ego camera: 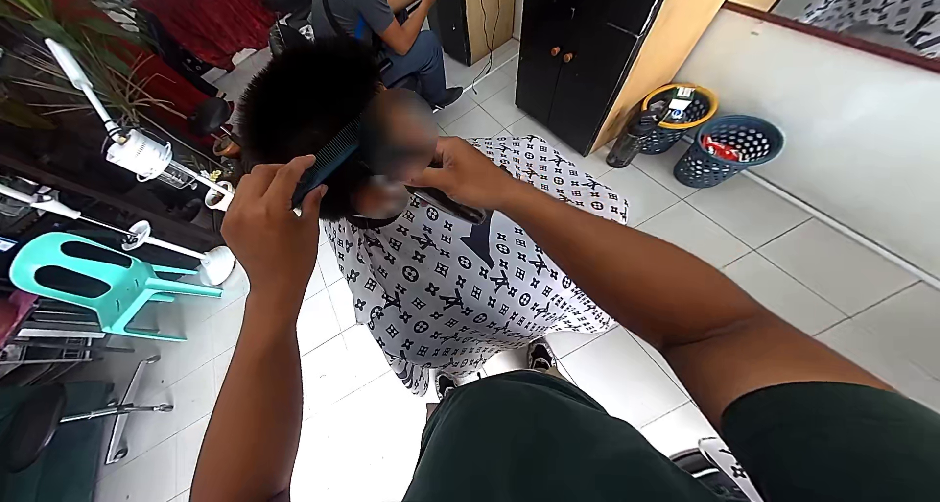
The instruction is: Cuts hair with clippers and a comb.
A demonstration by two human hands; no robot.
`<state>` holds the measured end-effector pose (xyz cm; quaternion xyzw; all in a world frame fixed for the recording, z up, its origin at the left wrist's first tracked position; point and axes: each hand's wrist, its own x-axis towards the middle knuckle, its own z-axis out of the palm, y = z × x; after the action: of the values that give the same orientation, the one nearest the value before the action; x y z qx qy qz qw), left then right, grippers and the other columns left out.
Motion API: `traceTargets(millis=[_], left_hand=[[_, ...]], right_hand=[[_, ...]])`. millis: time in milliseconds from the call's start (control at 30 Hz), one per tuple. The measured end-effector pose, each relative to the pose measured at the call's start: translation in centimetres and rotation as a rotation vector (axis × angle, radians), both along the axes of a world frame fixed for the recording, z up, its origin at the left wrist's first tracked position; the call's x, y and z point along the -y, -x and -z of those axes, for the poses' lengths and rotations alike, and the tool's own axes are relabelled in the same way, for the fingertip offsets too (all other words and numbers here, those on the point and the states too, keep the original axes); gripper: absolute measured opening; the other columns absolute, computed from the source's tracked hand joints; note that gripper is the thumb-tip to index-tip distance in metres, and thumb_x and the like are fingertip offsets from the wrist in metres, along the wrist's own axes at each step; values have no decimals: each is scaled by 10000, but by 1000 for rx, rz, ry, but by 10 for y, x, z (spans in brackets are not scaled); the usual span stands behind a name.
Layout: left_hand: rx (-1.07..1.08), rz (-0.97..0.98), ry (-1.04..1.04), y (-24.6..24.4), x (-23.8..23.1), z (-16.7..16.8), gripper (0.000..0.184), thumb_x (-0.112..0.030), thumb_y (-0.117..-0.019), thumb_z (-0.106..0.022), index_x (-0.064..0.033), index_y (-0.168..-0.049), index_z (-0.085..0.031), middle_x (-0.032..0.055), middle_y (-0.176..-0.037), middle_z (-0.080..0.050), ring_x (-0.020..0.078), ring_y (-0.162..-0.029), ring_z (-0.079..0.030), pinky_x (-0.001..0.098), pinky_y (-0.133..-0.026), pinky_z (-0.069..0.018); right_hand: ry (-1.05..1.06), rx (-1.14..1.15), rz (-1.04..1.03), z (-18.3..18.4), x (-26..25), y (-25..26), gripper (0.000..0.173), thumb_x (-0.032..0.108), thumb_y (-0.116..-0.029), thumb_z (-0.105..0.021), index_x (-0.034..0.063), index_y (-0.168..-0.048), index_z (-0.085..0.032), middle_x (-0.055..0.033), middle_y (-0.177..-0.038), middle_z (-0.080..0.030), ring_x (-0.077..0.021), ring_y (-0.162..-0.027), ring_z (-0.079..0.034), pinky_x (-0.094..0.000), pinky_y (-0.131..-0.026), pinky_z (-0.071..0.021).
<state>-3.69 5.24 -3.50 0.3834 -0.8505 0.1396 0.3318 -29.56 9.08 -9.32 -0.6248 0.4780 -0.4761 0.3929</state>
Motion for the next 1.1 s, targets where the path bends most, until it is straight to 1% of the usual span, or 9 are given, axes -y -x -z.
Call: traceTargets(millis=[67,167,200,333,500,667,833,1000,1100], left_hand=[[-9,11,4,0,0,1,286,-199,-963,-716,-119,-1237,-732,187,-1112,-716,358,-1028,-684,515,-851,-522],[-22,24,13,-5,0,1,285,-202,-958,-725,-121,-1231,-736,183,-1102,-719,351,-1029,-684,499,-857,-522],[-29,26,9,-6,1,2,287,-201,-956,-729,-120,-1231,-736,185,-1103,-717,352,-1031,-683,500,-859,-522],[-49,49,-16,-7,6,8,291,-210,-957,-728,-118,-1233,-735,187,-1117,-717,345,-1046,-685,499,-871,-524],[-89,93,-3,-17,5,6,302,-220,-954,-734,-112,-1236,-733,185,-1104,-716,328,-1035,-681,464,-883,-517],[-105,123,-47,-16,10,13,295,-202,-950,-734,-105,-1229,-735,187,-1121,-715,342,-1048,-683,495,-879,-526],[-180,201,-28,-34,17,14,303,-223,-951,-741,-95,-1225,-736,171,-1110,-718,299,-1047,-678,427,-902,-518],[-170,269,-46,-49,27,21,292,-188,-956,-732,-66,-1222,-727,191,-1116,-707,330,-1029,-682,479,-876,-532],[-189,369,-9,-66,29,21,289,-191,-955,-739,-53,-1209,-731,167,-1097,-703,271,-996,-677,400,-871,-536]], right_hand=[[-16,-119,51,0,-3,0,313,301,-993,-677,31,-1149,-660,-68,-919,-696,-125,-744,-678,-326,-707,-590],[-145,-403,143,3,-5,8,391,410,-965,-698,25,-1022,-658,-91,-817,-628,-214,-731,-616,-453,-701,-507],[-132,-396,155,3,-5,5,400,418,-959,-704,27,-1028,-661,-90,-825,-636,-212,-745,-621,-455,-711,-509],[79,-133,116,3,-9,-20,359,332,-970,-703,48,-1184,-652,-65,-957,-718,-108,-810,-688,-322,-773,-581],[-137,-436,243,3,-17,-15,407,415,-961,-698,32,-1089,-654,-97,-862,-652,-229,-783,-642,-465,-724,-525],[151,-213,207,6,-18,-41,416,353,-956,-710,35,-1214,-642,-80,-972,-720,-125,-845,-693,-337,-795,-578],[-134,-504,335,4,-23,-30,441,436,-959,-693,19,-1093,-642,-101,-827,-644,-245,-755,-641,-471,-704,-526],[111,-327,243,4,-32,-63,434,361,-962,-695,44,-1255,-644,-86,-967,-719,-157,-829,-692,-387,-785,-580],[-198,-259,170,39,-43,-70,345,339,-965,-712,-1,-1022,-684,-115,-760,-673,-195,-620,-659,-407,-628,-585]])
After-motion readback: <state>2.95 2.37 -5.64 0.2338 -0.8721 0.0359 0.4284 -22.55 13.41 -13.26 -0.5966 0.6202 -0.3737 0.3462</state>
